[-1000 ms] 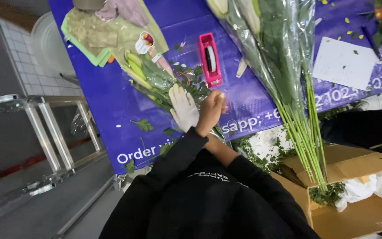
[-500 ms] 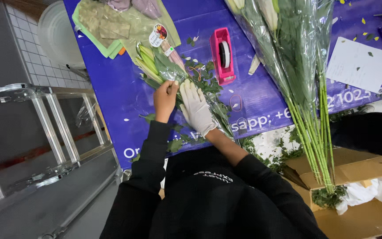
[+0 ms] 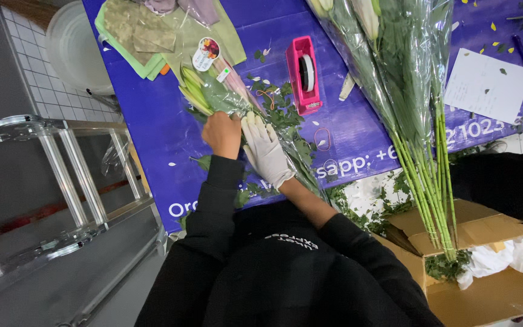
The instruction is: The person prepares and bundles lilies by wrapping their lower stems in plastic and then grouping the stems together to be secured.
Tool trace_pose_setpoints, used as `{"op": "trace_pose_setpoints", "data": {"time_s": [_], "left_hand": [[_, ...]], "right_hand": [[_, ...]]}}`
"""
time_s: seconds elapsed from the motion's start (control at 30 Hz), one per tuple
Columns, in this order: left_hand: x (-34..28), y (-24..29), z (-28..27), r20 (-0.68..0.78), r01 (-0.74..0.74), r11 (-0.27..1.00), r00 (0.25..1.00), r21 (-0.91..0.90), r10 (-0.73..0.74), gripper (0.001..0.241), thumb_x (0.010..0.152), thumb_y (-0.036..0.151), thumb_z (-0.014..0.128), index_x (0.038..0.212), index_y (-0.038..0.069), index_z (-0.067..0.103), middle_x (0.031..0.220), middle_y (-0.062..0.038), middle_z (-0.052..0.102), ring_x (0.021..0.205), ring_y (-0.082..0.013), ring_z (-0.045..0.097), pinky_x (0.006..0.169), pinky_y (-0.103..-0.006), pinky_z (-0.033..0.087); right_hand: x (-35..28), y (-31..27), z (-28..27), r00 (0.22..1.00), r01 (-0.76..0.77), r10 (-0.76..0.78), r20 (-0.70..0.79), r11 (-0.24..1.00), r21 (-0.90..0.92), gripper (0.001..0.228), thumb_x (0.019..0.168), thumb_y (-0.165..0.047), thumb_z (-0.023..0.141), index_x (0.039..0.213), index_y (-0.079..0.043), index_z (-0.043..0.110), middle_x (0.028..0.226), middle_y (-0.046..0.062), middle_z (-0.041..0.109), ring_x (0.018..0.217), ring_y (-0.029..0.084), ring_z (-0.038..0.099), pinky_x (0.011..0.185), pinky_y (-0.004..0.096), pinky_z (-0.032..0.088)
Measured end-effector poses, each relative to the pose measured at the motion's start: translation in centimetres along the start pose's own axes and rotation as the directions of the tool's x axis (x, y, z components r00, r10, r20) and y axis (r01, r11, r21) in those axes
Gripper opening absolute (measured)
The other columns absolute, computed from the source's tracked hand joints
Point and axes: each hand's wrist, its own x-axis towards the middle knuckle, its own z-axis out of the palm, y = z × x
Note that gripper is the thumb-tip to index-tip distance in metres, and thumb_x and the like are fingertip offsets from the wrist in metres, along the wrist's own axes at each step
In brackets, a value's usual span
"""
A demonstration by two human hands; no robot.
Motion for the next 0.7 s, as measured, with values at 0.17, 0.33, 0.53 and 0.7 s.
{"op": "trace_pose_setpoints", "data": {"time_s": [0.17,0.33,0.53,0.7], "left_hand": [[1.3,-0.5,-0.5,0.025,-0.045,0.99,0.999,0.135,0.042,0.025,0.085,0.028,0.077,0.076,0.006,0.073,0.075,-0.018,0.071,0.078,-0.038,0.075,0.068,-0.0502,0.061],[0.9,-1.9,-1.2,0.087,-0.069,0.99,0.995,0.12,0.059,0.045,0.089,0.044,0.075,0.077,0.001,0.074,0.075,-0.021,0.071,0.08,-0.0403,0.075,0.068,-0.0516,0.061],[-0.5,-3.7,-1.7,0.115,-0.138,0.959,0.979,-0.246,0.171,0.07,0.102,0.056,0.063,0.057,0.001,0.061,0.054,-0.019,0.056,0.06,-0.0368,0.064,0.064,-0.0443,0.052],[-1.8,-5.3,-0.4,0.089,-0.042,0.799,0.989,-0.599,0.118,0.055,0.102,0.04,0.071,0.061,0.004,0.063,0.049,-0.011,0.057,0.045,-0.0203,0.06,0.051,-0.0327,0.048]], "right_hand": [[0.0,-0.7,-0.3,0.995,0.035,-0.042,-0.086,0.996,-0.082,0.081,0.093,-0.037,0.065,0.161,-0.008,0.03,0.164,0.014,0.036,0.15,0.029,0.035,0.119,0.045,0.031],[0.1,-0.7,-0.2,0.996,0.013,-0.021,-0.091,0.997,-0.082,0.082,0.093,-0.037,0.066,0.161,-0.009,0.029,0.163,0.013,0.037,0.15,0.028,0.035,0.119,0.045,0.03],[0.2,0.1,-0.3,0.999,-0.038,0.037,0.03,0.999,0.023,0.08,0.097,-0.034,0.062,0.163,-0.01,0.023,0.167,0.014,0.031,0.151,0.029,0.035,0.119,0.046,0.03],[0.3,0.5,-0.7,0.999,-0.035,0.032,0.036,0.997,0.069,0.079,0.097,-0.03,0.063,0.162,-0.009,0.023,0.166,0.016,0.032,0.15,0.031,0.037,0.118,0.047,0.032]]}}
